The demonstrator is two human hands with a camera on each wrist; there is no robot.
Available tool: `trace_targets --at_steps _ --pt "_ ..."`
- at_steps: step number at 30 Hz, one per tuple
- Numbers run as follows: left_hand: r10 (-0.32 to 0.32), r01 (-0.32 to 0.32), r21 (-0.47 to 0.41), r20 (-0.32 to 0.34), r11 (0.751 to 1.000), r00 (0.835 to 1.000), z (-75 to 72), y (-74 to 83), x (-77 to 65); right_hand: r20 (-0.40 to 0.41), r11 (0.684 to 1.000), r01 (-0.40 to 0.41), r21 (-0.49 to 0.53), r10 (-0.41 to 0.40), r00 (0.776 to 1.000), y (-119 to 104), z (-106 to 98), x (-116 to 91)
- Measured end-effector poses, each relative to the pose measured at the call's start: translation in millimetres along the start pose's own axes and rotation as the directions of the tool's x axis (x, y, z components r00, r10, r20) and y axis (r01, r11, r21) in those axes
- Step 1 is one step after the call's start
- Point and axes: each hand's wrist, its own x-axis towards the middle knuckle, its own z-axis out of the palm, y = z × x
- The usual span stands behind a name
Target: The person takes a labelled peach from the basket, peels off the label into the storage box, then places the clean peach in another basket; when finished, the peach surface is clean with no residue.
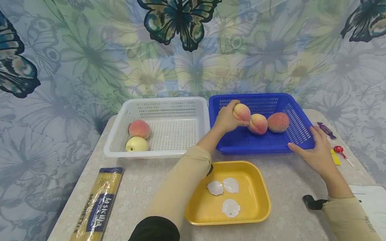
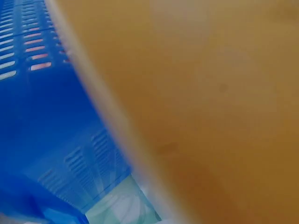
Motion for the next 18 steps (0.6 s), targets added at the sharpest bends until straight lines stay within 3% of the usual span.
trace_targets --at_steps 8,18 --pt "-0.071 0.069 0.088 0.011 0.994 0.997 14.7 -3.1 3.7 -0.02 1.0 0.022 0.008 -0.022 1.0 1 1 0" --pt "-0.122 0.097 0.221 0.101 0.971 0.987 27.1 -10.5 8.8 -0.009 1.0 -0.005 0.007 0.005 1.0 1 2 -1"
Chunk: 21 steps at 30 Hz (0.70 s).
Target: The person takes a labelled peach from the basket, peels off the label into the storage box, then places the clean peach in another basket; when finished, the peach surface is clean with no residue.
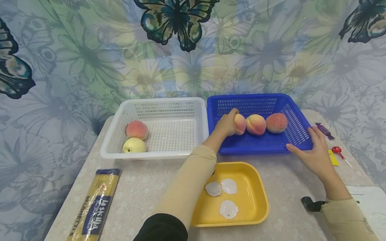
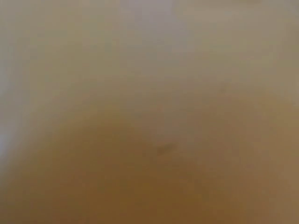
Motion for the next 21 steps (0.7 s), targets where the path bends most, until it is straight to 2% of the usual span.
trace_targets --at_steps 4,16,21 --pt "-0.006 0.006 0.019 0.035 1.0 0.999 1.7 -1.2 1.6 0.0 1.0 0.003 0.004 -0.003 1.0 0.2 0.1 -0.6" --pt "-0.019 0.019 -0.013 0.019 1.0 1.0 0.6 -2.1 3.2 0.007 1.0 0.004 0.022 -0.004 1.0 -1.9 -0.1 -1.8" --pt "-0.03 0.03 0.022 0.023 0.999 0.999 0.6 0.0 2.2 -0.001 1.0 0.014 0.026 -0.014 1.0 -1.8 -0.1 -1.6"
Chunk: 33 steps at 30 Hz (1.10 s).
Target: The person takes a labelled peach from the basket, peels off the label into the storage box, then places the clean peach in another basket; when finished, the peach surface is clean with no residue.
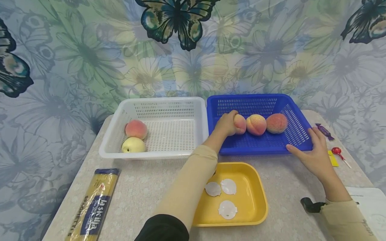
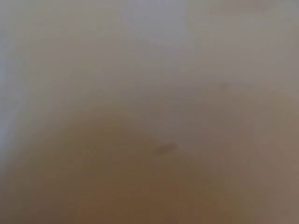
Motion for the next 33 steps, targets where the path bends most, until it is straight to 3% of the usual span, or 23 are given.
trace_targets --at_steps 3,7,13,20,23,27,33 --pt "0.01 -0.01 0.06 0.006 0.998 1.0 -3.6 4.0 -3.1 -0.003 1.0 0.008 0.003 -0.008 1.0 1 0 0" --pt "0.046 -0.048 0.111 0.019 0.993 0.999 -20.1 16.7 -11.7 0.0 1.0 0.011 -0.002 -0.011 1.0 0 0 0" --pt "0.163 -0.165 0.039 0.04 0.986 0.986 -58.8 44.3 -36.2 0.005 1.0 0.01 -0.014 -0.01 1.0 0 -1 0" --pt "0.331 -0.328 -0.063 0.056 0.943 0.942 -109.0 52.5 -81.9 0.018 1.0 0.013 -0.018 -0.012 1.0 -1 -1 0" --pt "0.381 -0.379 -0.119 -0.009 0.918 0.925 -126.8 41.8 -110.4 0.03 1.0 0.006 -0.019 -0.006 1.0 0 0 0" --pt "0.372 -0.392 -0.181 -0.132 0.902 0.919 -140.3 13.1 -151.2 0.033 1.0 -0.005 -0.02 0.006 0.999 0 1 -2" --pt "0.243 -0.297 -0.18 -0.27 0.938 0.932 -147.2 -51.8 -195.7 0.026 1.0 -0.01 -0.019 0.01 1.0 -2 0 -2"
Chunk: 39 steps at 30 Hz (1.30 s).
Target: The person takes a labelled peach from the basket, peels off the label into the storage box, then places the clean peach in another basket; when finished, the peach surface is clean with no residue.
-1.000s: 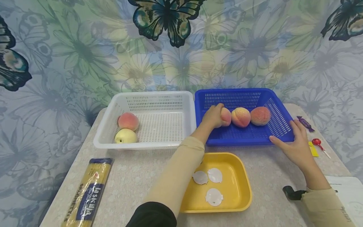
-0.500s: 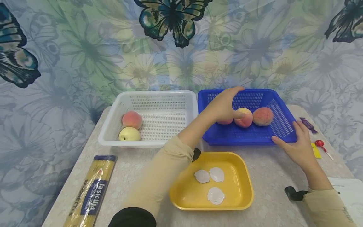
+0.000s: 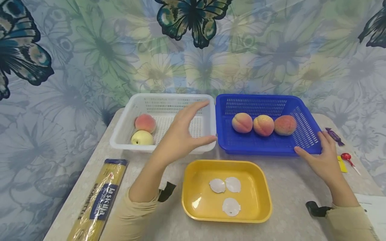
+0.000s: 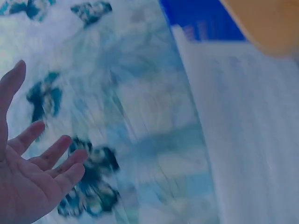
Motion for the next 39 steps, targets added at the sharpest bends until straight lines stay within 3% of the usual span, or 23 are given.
trace_targets --at_steps 3,6,9,13,15,17,26,31,35,39 --pt "-0.065 0.067 0.023 -0.077 0.997 0.995 -16.2 -31.2 -21.1 0.006 1.0 -0.003 0.001 0.003 1.0 -1 0 1" --pt "-0.155 0.161 0.029 -0.145 0.987 0.977 -33.0 -62.6 -39.0 0.012 1.0 -0.008 -0.001 0.008 1.0 -2 -1 1" --pt "-0.263 0.279 0.053 -0.2 0.959 0.944 -47.5 -91.0 -54.5 0.013 1.0 -0.008 -0.005 0.008 1.0 -1 -1 0" --pt "-0.392 0.426 0.103 -0.247 0.899 0.886 -60.0 -120.5 -70.4 0.012 1.0 -0.002 -0.002 0.002 1.0 0 -1 -1" --pt "-0.434 0.474 0.113 -0.26 0.873 0.863 -63.2 -131.9 -75.1 0.011 1.0 0.002 0.001 -0.002 1.0 0 0 -2" --pt "-0.451 0.496 0.128 -0.271 0.859 0.85 -65.1 -141.1 -77.6 0.011 1.0 0.001 -0.001 -0.001 1.0 0 0 -3" --pt "-0.487 0.536 0.158 -0.263 0.829 0.833 -70.1 -163.9 -79.6 0.008 0.999 0.0 -0.04 0.001 1.0 -2 -2 -3" --pt "-0.538 0.57 0.145 -0.209 0.809 0.817 -72.7 -172.7 -81.9 0.006 0.987 0.019 -0.157 -0.018 1.0 -7 -5 -1" --pt "-0.545 0.571 0.142 -0.185 0.809 0.818 -73.1 -178.2 -82.7 -0.014 0.961 0.083 -0.263 -0.09 0.996 -19 -10 3" --pt "-0.536 0.56 0.157 -0.173 0.813 0.826 -73.5 -178.9 -82.4 -0.011 0.96 0.173 -0.219 -0.18 0.984 -46 -10 8"
